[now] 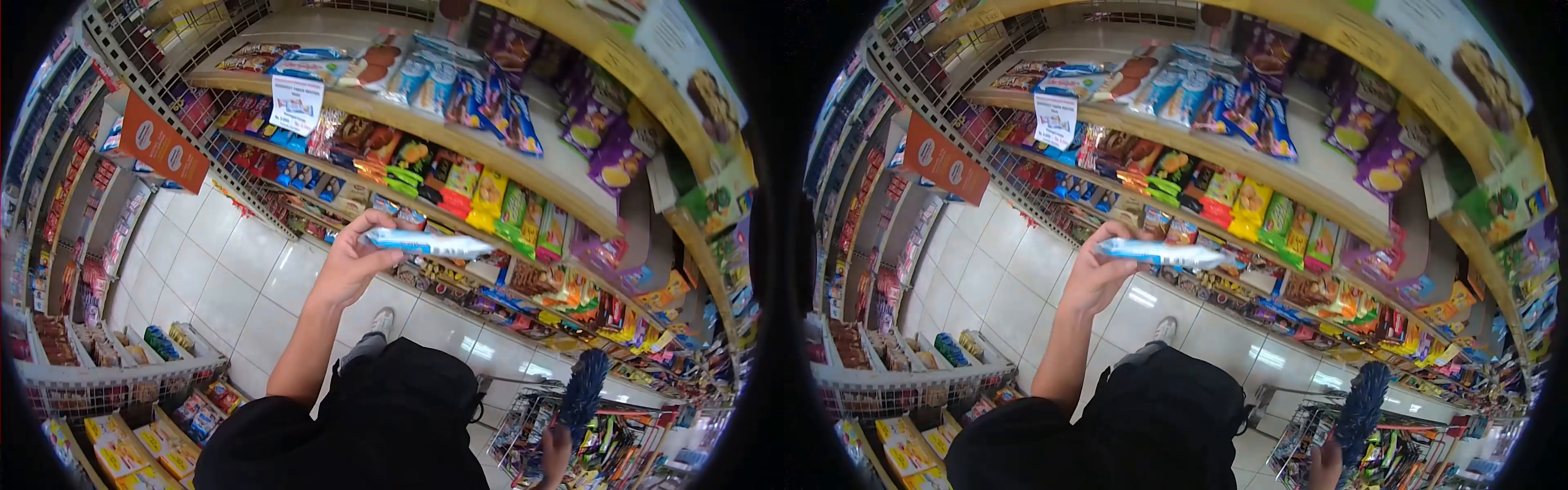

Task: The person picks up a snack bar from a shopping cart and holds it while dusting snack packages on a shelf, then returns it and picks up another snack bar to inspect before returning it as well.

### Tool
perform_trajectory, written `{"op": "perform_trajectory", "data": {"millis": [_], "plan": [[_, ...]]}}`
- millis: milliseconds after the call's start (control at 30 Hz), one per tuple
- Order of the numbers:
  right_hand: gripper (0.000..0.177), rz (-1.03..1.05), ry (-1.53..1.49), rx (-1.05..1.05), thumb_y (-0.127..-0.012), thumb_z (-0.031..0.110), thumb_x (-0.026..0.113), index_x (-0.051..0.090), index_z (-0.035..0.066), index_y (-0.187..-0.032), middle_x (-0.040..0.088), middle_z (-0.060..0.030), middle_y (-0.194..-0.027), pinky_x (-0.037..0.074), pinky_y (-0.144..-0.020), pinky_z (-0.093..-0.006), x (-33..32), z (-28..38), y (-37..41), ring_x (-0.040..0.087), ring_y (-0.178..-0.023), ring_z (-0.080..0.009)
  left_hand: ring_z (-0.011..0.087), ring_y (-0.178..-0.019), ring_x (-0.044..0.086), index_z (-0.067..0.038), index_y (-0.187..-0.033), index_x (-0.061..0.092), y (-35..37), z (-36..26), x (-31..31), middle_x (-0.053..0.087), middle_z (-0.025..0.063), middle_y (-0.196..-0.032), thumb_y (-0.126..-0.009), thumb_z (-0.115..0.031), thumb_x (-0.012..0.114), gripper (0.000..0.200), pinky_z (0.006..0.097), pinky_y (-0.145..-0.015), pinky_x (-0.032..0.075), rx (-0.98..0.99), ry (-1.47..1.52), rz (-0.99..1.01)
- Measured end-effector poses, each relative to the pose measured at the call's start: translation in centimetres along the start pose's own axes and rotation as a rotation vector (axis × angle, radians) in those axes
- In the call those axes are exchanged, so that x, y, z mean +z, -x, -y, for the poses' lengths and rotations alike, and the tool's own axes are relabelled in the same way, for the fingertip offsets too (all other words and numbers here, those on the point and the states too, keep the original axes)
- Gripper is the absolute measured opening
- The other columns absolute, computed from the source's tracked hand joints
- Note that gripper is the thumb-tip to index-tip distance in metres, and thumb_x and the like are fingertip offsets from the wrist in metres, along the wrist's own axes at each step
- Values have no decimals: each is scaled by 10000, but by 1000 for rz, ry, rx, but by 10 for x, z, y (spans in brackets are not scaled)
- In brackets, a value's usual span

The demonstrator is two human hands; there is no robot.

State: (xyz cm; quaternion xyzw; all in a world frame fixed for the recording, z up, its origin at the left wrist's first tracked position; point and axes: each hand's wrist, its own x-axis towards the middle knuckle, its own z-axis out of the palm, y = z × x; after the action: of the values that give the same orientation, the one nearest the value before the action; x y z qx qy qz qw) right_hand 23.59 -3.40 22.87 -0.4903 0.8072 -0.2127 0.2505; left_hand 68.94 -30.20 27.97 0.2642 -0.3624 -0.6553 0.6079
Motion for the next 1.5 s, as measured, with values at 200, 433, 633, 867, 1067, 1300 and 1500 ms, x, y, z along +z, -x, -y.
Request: {"op": "perform_trajectory", "data": {"millis": [200, 433, 633, 867, 1067, 1300, 1500], "plan": [[251, 75, -454, -604, -738, 15, 631, 562, -10, -977, 588, -61, -718, 428, -632, -244, 45, 320, -91, 559, -667, -114, 213, -971, 562, -29, -936, 521, -42, -63, -1, 575, 145, -1055, -666, 87, 670, 330, 324, -802, 472, 693, -525, 166], [250, -49, -195, -1068, -753, 145, 679, 572, 5, -932, 604, -104, -729, 451, -604, -306, 80, 466, -134, 587, -652, -210, 271, -910, 573, -55, -876, 587, -158, -103, -4, 595, 90, -934, -597, 81, 627, 313, 336, -753, 467, 947, -1250, -192], [219, -34, -211, -879, -745, 135, 683, 586, 8, -894, 617, -101, -749, 460, -625, -298, 82, 432, -140, 603, -681, -195, 336, -912, 554, -74, -905, 602, -170, -101, -9, 587, 118, -953, -604, -8, 675, 317, 405, -769, 455, 829, -1502, -73], [177, -69, -340, -553, -777, 82, 646, 583, -8, -916, 612, -68, -761, 452, -643, -245, 61, 355, -136, 567, -693, -118, 297, -886, 599, -32, -867, 662, -162, -121, -5, 631, 129, -931, -703, -254, 724, 282, 354, -782, 464, 633, -1515, 205], [173, -99, -450, -301, -808, 91, 615, 577, -11, -943, 616, -60, -798, 434, -674, -240, 51, 275, -118, 564, -738, -112, 282, -862, 611, -8, -848, 656, -162, -113, 2, 636, 118, -921, -729, -127, 688, 171, 343, -766, 466, 656, -1539, 158], [164, -301, -437, 133, -835, 137, 614, 590, -14, -893, 596, -35, -763, 441, -641, -219, 47, 137, -59, 548, -699, -82, 296, -895, 594, -16, -806, 587, -76, -46, 49, 614, 194, -962, -724, -163, 645, 178, 382, -853, 414, 465, -815, 404], [247, -616, -138, 577, -792, 220, 641, 586, -11, -862, 615, -136, -740, 458, -607, -327, 22, -3, 29, 600, -686, -218, 239, -912, 619, 7, -1095, 524, -21, 125, 91, 580, 158, -1065, -783, -134, 652, 365, 314, -743, 503, -585, -984, 966]]}}
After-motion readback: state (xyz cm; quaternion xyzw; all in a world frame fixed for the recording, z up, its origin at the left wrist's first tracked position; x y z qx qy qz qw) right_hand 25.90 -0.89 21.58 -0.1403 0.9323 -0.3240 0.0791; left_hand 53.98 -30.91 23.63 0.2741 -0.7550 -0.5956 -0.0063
